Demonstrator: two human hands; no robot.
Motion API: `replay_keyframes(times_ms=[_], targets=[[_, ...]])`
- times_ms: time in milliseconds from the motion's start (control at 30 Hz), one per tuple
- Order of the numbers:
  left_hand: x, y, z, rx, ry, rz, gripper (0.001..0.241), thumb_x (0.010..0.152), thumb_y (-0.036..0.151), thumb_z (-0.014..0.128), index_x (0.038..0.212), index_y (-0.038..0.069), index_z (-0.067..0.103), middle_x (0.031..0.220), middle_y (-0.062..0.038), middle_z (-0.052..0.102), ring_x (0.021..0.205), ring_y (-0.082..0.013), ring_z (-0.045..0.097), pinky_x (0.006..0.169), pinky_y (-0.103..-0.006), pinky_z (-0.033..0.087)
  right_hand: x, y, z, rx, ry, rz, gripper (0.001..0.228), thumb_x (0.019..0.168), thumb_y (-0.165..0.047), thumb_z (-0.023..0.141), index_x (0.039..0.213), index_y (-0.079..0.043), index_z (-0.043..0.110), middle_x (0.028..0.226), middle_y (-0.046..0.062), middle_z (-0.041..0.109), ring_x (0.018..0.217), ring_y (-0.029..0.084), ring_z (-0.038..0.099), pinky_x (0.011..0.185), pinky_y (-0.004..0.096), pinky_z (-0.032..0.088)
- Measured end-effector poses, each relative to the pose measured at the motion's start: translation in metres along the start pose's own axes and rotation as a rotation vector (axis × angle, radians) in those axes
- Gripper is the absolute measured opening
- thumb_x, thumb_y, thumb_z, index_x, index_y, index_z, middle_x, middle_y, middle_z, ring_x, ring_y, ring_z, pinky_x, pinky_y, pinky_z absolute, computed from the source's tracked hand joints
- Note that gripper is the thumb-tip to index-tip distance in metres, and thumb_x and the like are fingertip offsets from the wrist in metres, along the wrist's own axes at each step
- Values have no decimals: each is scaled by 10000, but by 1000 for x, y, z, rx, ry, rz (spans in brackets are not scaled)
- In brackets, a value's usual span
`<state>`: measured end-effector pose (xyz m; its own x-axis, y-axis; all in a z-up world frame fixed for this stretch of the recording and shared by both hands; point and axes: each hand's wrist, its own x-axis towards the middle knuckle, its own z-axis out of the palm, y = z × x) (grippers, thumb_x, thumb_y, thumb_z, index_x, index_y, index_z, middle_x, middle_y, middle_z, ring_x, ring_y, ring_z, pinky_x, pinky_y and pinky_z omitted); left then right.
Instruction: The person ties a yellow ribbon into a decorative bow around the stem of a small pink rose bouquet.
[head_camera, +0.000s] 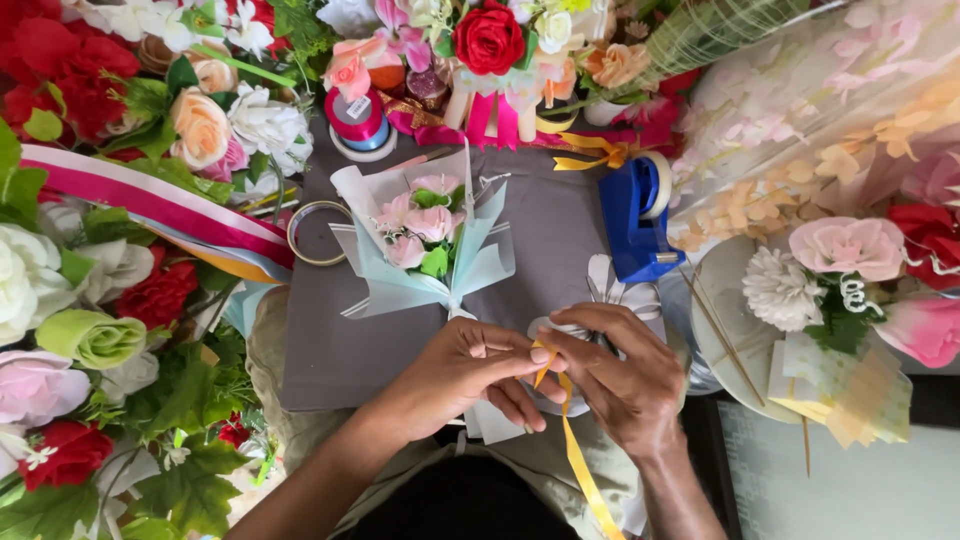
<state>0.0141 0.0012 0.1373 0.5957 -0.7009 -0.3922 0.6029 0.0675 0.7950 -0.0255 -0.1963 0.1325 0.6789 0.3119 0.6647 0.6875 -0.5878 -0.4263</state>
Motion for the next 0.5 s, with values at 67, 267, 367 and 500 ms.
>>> replay_keyframes(times_ms=[67, 267, 367, 500], targets=[[1, -6, 0, -3, 16, 70, 366, 888, 327, 681, 1074, 29, 786, 950, -243, 806, 706, -323, 791, 640, -314, 645, 2, 3, 6, -30, 32, -17, 143, 978, -70, 642, 1055, 12, 729, 1030, 182, 712, 910, 330, 741, 805, 403, 626], [0, -9, 0, 44, 23, 201, 384, 950, 307, 632, 1129, -5, 765, 957, -203, 812, 755, -241, 796, 662, -303, 651, 3, 23, 22, 51, 84, 13, 166, 981, -101, 644, 1064, 26, 712, 976, 159, 732, 859, 283, 744, 777, 355, 624], [1, -6, -1, 71, 16, 184, 440, 958, 360, 595, 1135, -7, 761, 944, -194, 808, 772, -238, 799, 664, -291, 633, 6, 24, 25, 93, 66, 52, 170, 1002, -95, 616, 1080, 22, 712, 982, 162, 733, 846, 264, 749, 742, 320, 622], [3, -6, -5, 63, -27, 181, 431, 993, 363, 553, 1126, 5, 753, 919, -183, 795, 771, -237, 787, 664, -291, 625, 7, 28, 30, 86, 58, 96, 163, 1006, -112, 620, 1075, -5, 722, 1006, 150, 742, 855, 241, 775, 710, 278, 637]])
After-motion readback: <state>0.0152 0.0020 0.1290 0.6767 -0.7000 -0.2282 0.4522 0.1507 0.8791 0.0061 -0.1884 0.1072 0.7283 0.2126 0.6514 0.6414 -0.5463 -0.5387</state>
